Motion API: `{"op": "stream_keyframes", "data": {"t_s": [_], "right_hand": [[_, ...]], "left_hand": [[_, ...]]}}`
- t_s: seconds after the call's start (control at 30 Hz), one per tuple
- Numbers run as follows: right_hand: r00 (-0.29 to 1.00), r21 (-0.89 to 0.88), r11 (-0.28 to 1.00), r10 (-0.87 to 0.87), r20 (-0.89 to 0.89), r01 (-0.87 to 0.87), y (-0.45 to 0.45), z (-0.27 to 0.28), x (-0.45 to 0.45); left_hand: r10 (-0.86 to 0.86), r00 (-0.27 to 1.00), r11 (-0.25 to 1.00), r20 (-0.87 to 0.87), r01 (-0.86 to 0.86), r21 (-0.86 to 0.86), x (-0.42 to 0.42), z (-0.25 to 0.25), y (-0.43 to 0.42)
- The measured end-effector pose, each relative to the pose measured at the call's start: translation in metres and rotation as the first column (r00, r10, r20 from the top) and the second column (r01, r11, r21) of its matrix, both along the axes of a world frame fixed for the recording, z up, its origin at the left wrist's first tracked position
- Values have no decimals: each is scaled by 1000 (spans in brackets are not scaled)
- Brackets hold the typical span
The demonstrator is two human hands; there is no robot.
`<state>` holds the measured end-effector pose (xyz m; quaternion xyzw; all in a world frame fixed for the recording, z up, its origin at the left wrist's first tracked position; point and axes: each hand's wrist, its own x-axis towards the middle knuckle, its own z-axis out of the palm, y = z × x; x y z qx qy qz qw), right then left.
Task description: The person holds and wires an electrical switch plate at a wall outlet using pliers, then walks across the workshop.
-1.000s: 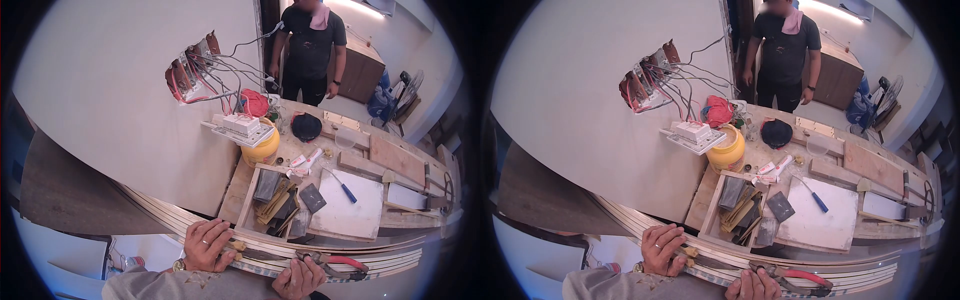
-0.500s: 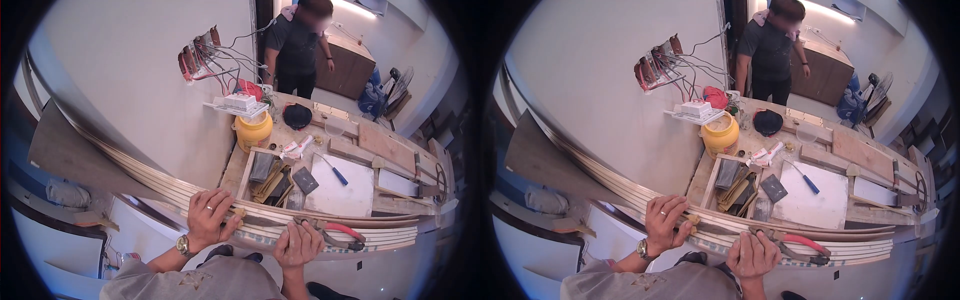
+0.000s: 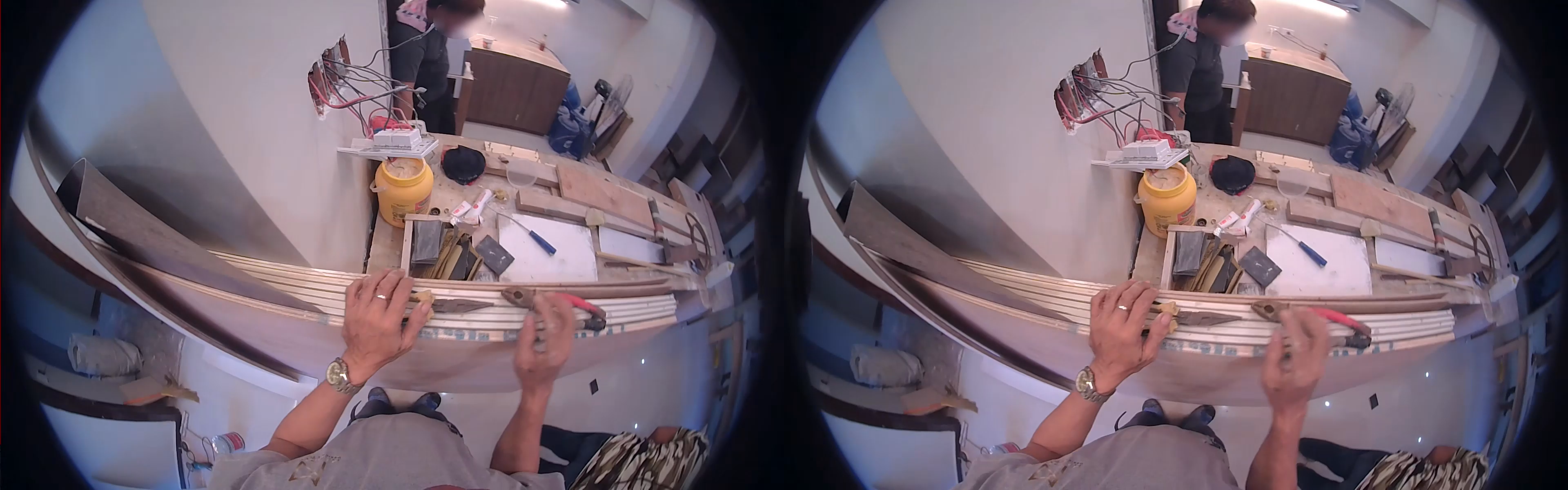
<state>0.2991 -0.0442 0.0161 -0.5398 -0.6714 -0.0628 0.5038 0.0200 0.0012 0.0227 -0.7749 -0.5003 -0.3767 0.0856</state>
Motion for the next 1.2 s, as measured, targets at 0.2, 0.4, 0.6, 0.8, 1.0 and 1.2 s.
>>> {"op": "stream_keyframes", "data": {"t_s": [0.2,0.4,0.6,0.8,1.0,1.2], "right_hand": [[861,-218,896,-265,434,386,-19,33,43],[865,-406,850,-107,490,336,-16,37,67],[856,-303,931,-17,517,201,-8,33,90],[778,-240,954,11,628,180,5,30,103],[857,-295,928,-47,513,227,16,56,119],[743,-586,737,-175,-646,-336,68,102,115]], "left_hand": [[-36,999,999,9,36,1,-2,-2,-1],[-86,996,996,-33,86,9,-7,-3,0],[-100,995,995,-10,100,20,-7,-3,-1],[-97,995,995,-25,97,8,-7,-4,1],[-125,990,992,-62,123,-43,-4,3,-2],[-120,990,991,-74,116,-66,0,7,0]]}}
